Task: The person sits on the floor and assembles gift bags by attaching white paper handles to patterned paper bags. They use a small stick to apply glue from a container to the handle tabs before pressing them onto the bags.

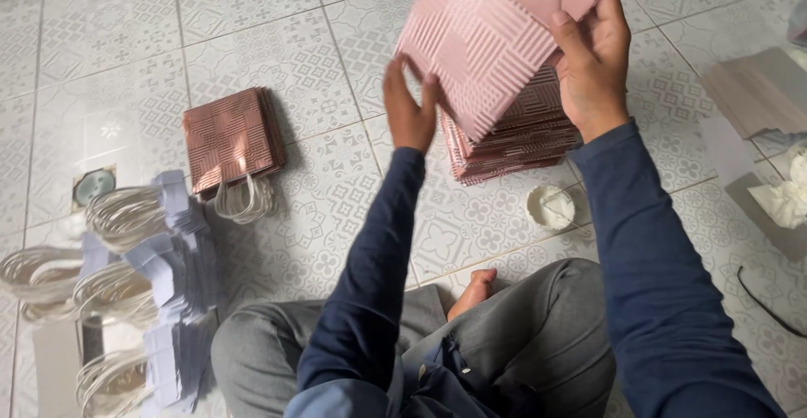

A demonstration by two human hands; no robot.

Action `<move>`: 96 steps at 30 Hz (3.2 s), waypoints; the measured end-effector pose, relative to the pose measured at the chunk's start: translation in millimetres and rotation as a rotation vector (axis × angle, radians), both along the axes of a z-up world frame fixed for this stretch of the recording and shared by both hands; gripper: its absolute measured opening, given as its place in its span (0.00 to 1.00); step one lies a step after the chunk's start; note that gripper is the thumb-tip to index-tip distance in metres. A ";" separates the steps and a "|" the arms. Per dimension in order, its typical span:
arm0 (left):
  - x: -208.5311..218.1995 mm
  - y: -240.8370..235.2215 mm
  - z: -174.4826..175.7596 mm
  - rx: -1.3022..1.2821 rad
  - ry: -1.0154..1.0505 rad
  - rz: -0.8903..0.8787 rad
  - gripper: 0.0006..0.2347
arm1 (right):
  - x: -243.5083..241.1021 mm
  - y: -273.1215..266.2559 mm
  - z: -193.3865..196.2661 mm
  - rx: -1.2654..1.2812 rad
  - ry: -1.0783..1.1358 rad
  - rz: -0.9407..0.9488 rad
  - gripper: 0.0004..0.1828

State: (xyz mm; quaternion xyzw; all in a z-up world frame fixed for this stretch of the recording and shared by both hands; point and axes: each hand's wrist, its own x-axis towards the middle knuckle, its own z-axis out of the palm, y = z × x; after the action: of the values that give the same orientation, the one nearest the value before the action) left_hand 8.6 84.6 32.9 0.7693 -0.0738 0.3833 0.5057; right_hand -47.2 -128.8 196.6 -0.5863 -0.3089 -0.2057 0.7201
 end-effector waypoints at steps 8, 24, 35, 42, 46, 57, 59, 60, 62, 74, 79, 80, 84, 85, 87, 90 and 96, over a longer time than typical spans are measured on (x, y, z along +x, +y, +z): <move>-139.5 129.3 -3.3 -0.406 0.168 -0.033 0.13 | -2.0 108.9 -51.2 -0.366 0.136 -0.063 0.24; -294.9 155.4 -191.9 -0.532 0.928 0.228 0.47 | -13.4 256.9 -335.9 -1.359 0.420 -0.157 0.31; -227.5 203.3 -262.0 0.053 1.181 0.464 0.40 | -80.9 205.3 -358.8 -1.115 0.724 -0.266 0.32; -259.1 217.0 -176.0 -0.052 0.599 0.548 0.30 | -63.9 216.2 -378.0 -0.930 0.325 -0.489 0.23; -324.5 275.7 -77.8 -0.186 0.187 0.493 0.23 | -120.3 305.5 -270.8 -0.815 0.576 -0.106 0.11; -502.0 511.3 -157.1 0.113 0.574 1.267 0.22 | -298.5 540.8 -265.5 -0.500 1.067 0.753 0.29; -506.6 518.6 -165.7 0.083 0.548 1.239 0.17 | -301.2 550.9 -276.2 -0.550 1.027 0.740 0.30; -509.1 519.6 -171.4 0.052 0.527 1.205 0.13 | -302.8 553.6 -282.4 -0.600 0.992 0.720 0.30; -508.3 519.5 -178.4 -0.008 0.504 1.216 0.11 | -303.6 556.2 -277.3 -0.657 0.952 0.696 0.31; -507.8 510.8 -155.3 -0.374 0.359 1.168 0.05 | -308.1 547.9 -259.1 -0.541 0.968 0.700 0.38; -507.7 508.4 -147.4 -0.467 0.317 1.128 0.05 | -305.0 549.8 -281.3 -0.506 1.009 0.735 0.41; -507.4 505.9 -143.4 -0.485 0.311 1.120 0.05 | -304.9 549.6 -281.1 -0.503 0.999 0.742 0.40; -508.4 501.5 -140.4 -0.491 0.341 1.120 0.05 | -303.9 554.1 -292.5 -0.531 0.910 0.699 0.36; -507.0 502.3 -141.8 -0.489 0.342 1.119 0.05 | -301.3 555.0 -294.4 -0.529 0.911 0.698 0.36; -505.0 504.1 -145.5 -0.504 0.373 1.108 0.04 | -297.3 556.7 -299.1 -0.805 0.694 0.542 0.26; -507.8 505.9 -148.8 -0.504 0.428 1.094 0.07 | -301.4 567.6 -324.7 -1.058 0.574 0.494 0.31; -511.7 501.3 -134.7 -0.405 0.481 1.115 0.08 | -318.4 557.3 -273.4 -0.919 0.475 0.534 0.32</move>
State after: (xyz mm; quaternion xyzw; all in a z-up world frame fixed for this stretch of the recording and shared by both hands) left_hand -503.1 585.9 -101.8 0.6458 0.5270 0.4119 0.3681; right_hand -365.6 428.5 -76.8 -0.7704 -0.3336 0.2755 0.4683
